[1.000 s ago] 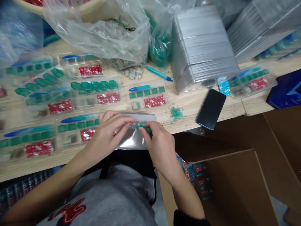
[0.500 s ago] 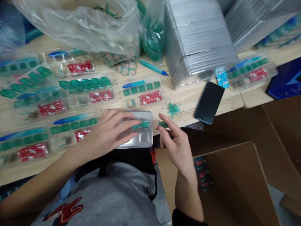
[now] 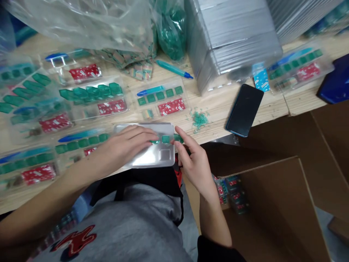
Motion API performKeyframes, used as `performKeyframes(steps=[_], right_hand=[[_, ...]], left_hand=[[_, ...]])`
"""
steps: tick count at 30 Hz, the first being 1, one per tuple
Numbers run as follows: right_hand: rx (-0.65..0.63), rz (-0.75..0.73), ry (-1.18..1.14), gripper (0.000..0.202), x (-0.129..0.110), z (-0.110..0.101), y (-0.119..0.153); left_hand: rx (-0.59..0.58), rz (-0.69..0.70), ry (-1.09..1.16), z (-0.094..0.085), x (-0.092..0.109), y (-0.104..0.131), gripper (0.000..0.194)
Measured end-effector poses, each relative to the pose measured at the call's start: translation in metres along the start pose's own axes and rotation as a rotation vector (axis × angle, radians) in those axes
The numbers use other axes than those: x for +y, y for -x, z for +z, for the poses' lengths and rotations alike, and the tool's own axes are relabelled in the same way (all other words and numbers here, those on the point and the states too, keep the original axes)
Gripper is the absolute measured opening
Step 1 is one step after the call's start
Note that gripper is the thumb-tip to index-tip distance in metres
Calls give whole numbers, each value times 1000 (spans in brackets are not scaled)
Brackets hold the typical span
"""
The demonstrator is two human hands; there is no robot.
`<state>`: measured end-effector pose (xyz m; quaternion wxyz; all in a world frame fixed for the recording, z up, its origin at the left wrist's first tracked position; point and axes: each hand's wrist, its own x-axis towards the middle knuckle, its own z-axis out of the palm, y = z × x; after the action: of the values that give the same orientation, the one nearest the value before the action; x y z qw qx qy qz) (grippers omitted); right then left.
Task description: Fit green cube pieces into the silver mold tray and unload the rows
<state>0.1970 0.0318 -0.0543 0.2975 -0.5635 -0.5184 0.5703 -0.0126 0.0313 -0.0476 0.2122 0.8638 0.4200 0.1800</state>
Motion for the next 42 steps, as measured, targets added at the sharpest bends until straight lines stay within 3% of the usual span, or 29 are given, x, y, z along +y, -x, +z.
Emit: performKeyframes(steps=[4,6,10,13,17,21,25,29,33,37,39,42], right_hand=[[62,-30,-106,28,-2,3,0],[57,-36,-255,22,-5,6,1],[-130,18,-507,31,-12,14,3],[-212,30,-593,31,-15,20,5],[-242,47,-564,26,-21,22,8],[-288,71,-527,25,-28,23,8],[-340,87,-484,32,-30,28,4],[-335,91,-453,31,-30,36,4],[-239,17,-265,23,-30,36,5],[-26,-272,191,9,-30,31,-6],[-73,-414,392,14,-30,30,-15],[-240,-553,623,23,-32,27,-26]], left_hand=[[-47,13,-120,2,1,-2,15],[-14,-24,-53,0,4,-1,18],[190,-118,214,-10,17,3,24],[262,-114,272,-19,29,4,21],[280,-108,194,-28,34,6,17],[268,-4,50,-33,31,12,18],[221,23,97,-38,26,16,20],[308,-9,16,-35,21,19,15],[397,-70,11,-24,16,28,13],[483,-293,133,-16,6,42,18],[494,-362,179,-15,2,48,18],[471,-354,210,-15,-3,54,17]])
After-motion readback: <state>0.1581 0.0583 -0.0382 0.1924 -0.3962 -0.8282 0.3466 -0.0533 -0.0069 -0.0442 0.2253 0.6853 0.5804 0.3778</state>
